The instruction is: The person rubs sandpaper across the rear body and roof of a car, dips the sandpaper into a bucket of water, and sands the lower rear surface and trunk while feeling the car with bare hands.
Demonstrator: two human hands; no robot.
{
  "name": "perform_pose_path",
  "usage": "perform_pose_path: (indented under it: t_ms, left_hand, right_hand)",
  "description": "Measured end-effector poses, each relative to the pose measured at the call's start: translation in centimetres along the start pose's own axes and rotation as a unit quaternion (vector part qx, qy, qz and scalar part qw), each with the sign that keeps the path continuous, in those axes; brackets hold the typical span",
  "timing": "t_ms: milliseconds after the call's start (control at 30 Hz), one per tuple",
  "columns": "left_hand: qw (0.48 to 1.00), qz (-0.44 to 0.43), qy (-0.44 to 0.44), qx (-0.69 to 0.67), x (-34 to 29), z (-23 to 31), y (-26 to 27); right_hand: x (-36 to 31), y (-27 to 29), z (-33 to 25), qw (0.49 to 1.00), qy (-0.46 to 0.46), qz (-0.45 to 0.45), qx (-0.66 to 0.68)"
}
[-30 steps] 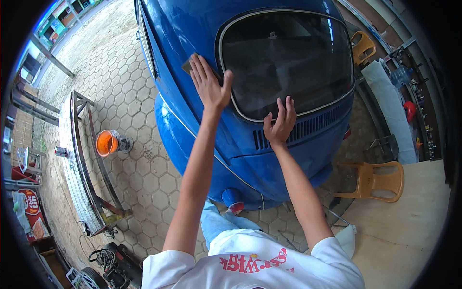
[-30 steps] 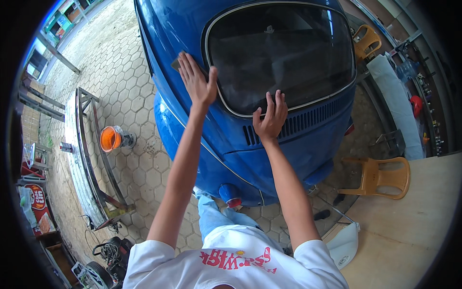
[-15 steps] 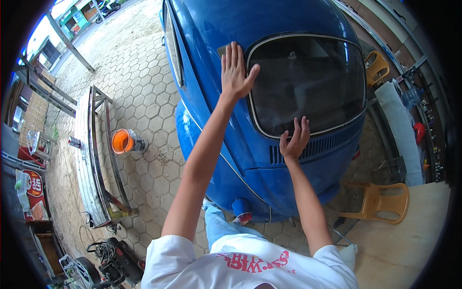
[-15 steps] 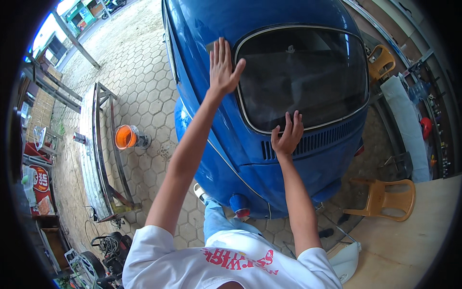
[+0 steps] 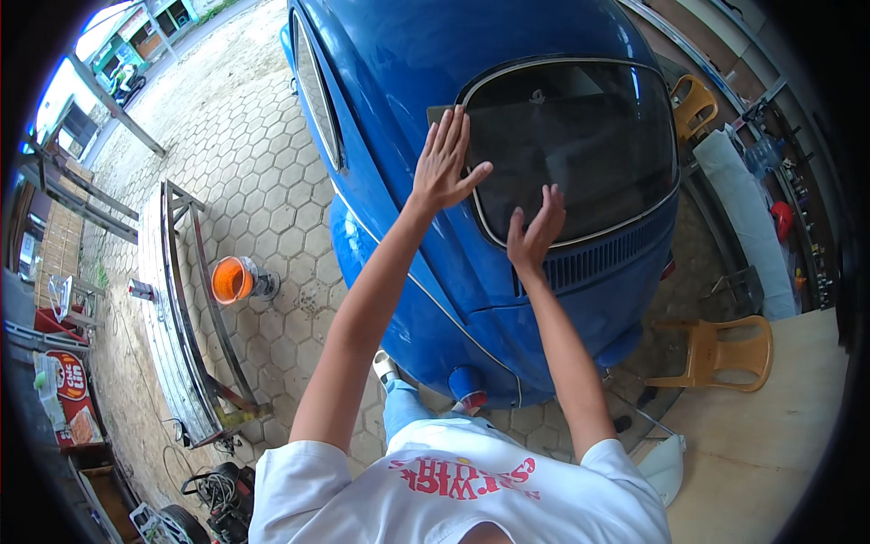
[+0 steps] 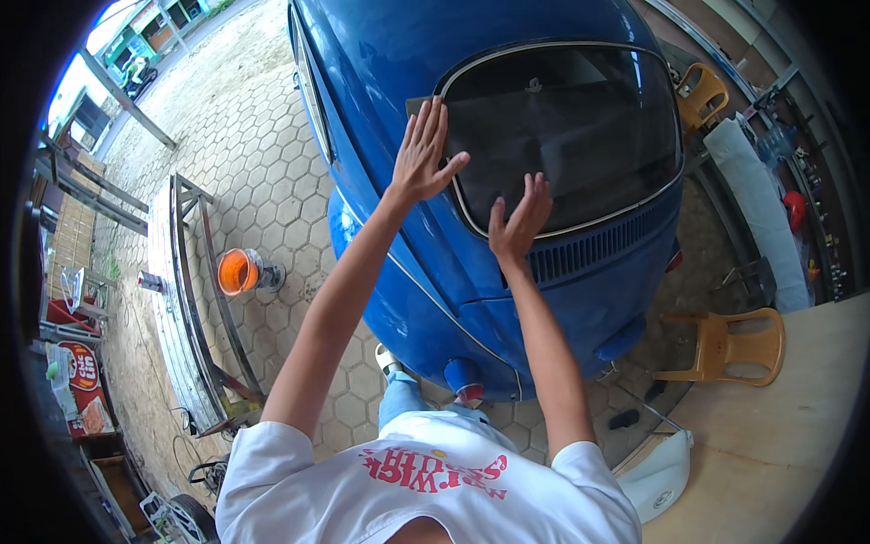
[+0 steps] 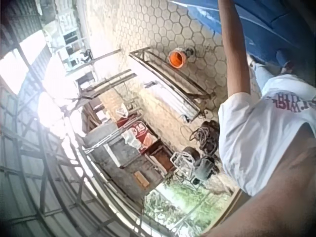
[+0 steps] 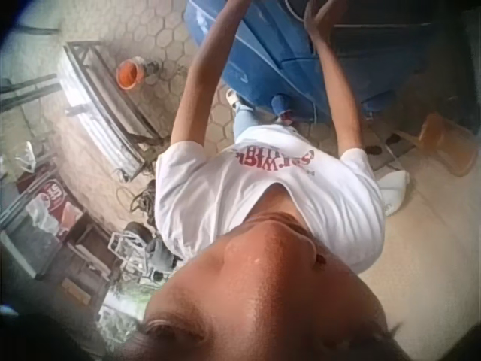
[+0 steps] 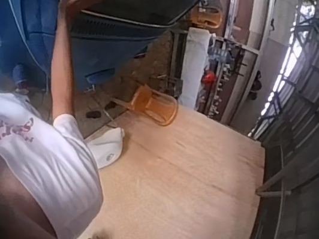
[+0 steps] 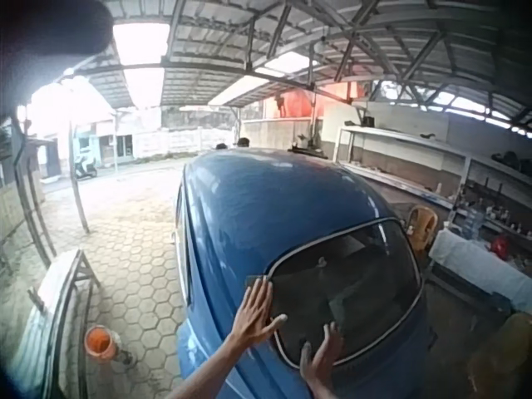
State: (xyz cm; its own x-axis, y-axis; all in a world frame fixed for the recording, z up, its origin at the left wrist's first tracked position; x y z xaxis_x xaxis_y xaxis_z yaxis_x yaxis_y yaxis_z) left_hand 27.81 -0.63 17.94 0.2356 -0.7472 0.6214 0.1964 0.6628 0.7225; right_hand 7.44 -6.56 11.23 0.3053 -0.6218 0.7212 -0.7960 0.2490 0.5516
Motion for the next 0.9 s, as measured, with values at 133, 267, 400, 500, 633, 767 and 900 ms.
perform_pose_path:
  t_ms: [133,267,400,500,633,767,900]
  left_hand:
    - [0.997,0.041,-0.065,0.026,7.6,-3.5,2.8]
    - [0.995,0.050,-0.063,0.051,14.6,-5.8,4.3]
    - [0.993,0.076,-0.087,0.026,15.3,-5.3,3.9]
    - [0.991,0.032,-0.120,0.040,12.8,-2.2,2.6]
    - [0.987,0.013,-0.163,-0.004,6.4,-1.0,2.8]
    - [0.980,-0.006,-0.196,0.021,9.1,-2.3,3.2]
    - [0.986,-0.007,-0.160,0.051,17.8,-2.9,2.1]
  right_hand:
    - [2.6,-3.9,-6.2,0.999,-0.032,0.022,0.020]
    - [4.0,-5.8,-9.2,0.998,-0.012,-0.004,-0.068]
    - [4.2,-5.5,-8.8,0.998,-0.033,-0.004,-0.053]
    - [4.3,-4.8,-7.3,0.997,-0.039,0.012,-0.070]
    - [4.5,-4.8,-7.7,0.997,-0.032,0.013,-0.070]
    - [4.6,-5.1,-8.2,0.997,-0.023,0.021,-0.069]
    - [4.4,-5.0,-8.6,0.997,-0.029,0.029,-0.070]
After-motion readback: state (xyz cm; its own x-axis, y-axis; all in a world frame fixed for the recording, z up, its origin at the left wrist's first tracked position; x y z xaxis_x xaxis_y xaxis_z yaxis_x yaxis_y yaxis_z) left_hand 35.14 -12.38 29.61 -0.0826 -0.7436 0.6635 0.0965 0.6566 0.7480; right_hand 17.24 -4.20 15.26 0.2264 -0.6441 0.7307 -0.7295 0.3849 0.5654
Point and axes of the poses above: each hand's wrist, its own x-axis towards the middle knuckle, its own y-axis out of the back of the hand, z = x × y, the point moved 7 cm from there along x, towards the middle knuckle, and after that the axes turned 3 degrees about -x, right-handed, at the moved point
